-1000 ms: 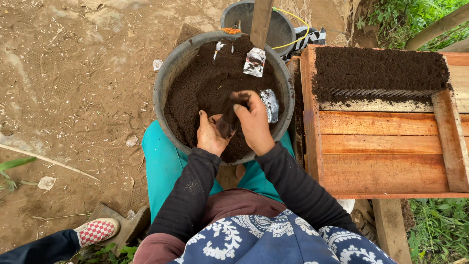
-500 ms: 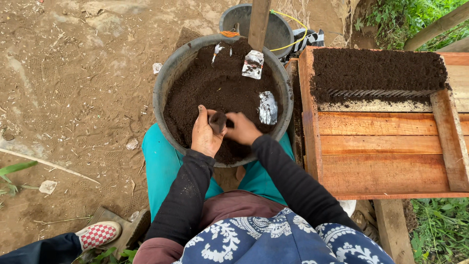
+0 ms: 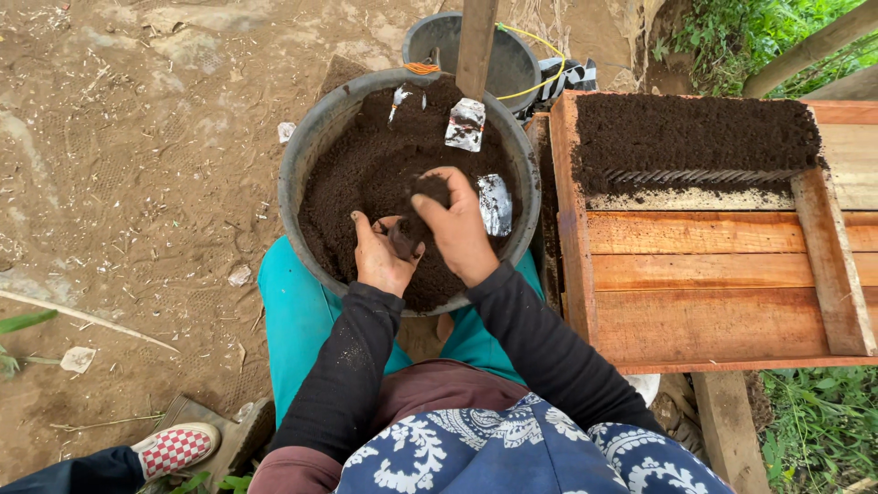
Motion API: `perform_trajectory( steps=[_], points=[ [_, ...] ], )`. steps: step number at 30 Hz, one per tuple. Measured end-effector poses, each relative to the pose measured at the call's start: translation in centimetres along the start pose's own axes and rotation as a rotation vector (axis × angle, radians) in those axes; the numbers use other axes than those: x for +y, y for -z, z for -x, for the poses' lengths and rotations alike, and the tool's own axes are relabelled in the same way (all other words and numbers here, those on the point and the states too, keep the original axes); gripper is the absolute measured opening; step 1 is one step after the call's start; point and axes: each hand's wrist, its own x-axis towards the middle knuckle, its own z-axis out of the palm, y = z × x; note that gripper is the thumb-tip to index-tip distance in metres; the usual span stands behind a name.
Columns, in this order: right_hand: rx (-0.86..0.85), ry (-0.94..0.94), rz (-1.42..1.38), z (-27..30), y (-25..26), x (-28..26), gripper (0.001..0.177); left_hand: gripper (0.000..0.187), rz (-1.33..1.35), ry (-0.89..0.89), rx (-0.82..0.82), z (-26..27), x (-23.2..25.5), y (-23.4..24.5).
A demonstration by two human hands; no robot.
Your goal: The person sits on the ground and repeatedly takes small seed packets from a bucket of soil, opens them, and wraps the contents in soil to form small balls. They then place these soil balls into a wooden tray filled with soil.
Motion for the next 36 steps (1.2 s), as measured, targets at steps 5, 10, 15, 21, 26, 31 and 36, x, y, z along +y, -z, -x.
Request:
perform_trajectory(
  steps=[5,10,15,21,26,31,36],
  points=[
    [-0.013,0.030,0.289,2.7,-0.9,-1.0,0.039,0.052,0.083,-0.055,0.028,-3.3,-0.6,0.8],
    [-0.157,-0.110,0.395,2.1,2.6,2.2,0.016,0.067,-0.043,-0.164,0.174,-1.3,-1.4,-0.8],
    [0.240,0.091,0.444,-0.3,11.0,-2.5,0.023,0.047,-0.506,-0.390,-0.040,-2.9,-0.8,2.2],
    [0.598,0.155,0.693,-2.5,25.5,-2.2,0.018,0.038,-0.730,-0.558,-0.109,-4.0,-0.9,5.5],
    [0.582,0.028,0.917,-5.5,30.2,4.8,0.022,0.035,-0.766,-0.620,-0.122,-4.3,-1.5,6.2],
    [0.445,0.040,0.903,-6.0,29.4,7.3,0.006,0.032,-0.799,-0.661,-0.087,-4.3,-1.4,6.5],
    [0.371,0.077,1.100,-4.0,24.0,1.9,0.022,0.031,-0.809,-0.666,-0.100,-4.2,-1.8,6.2]
  ],
)
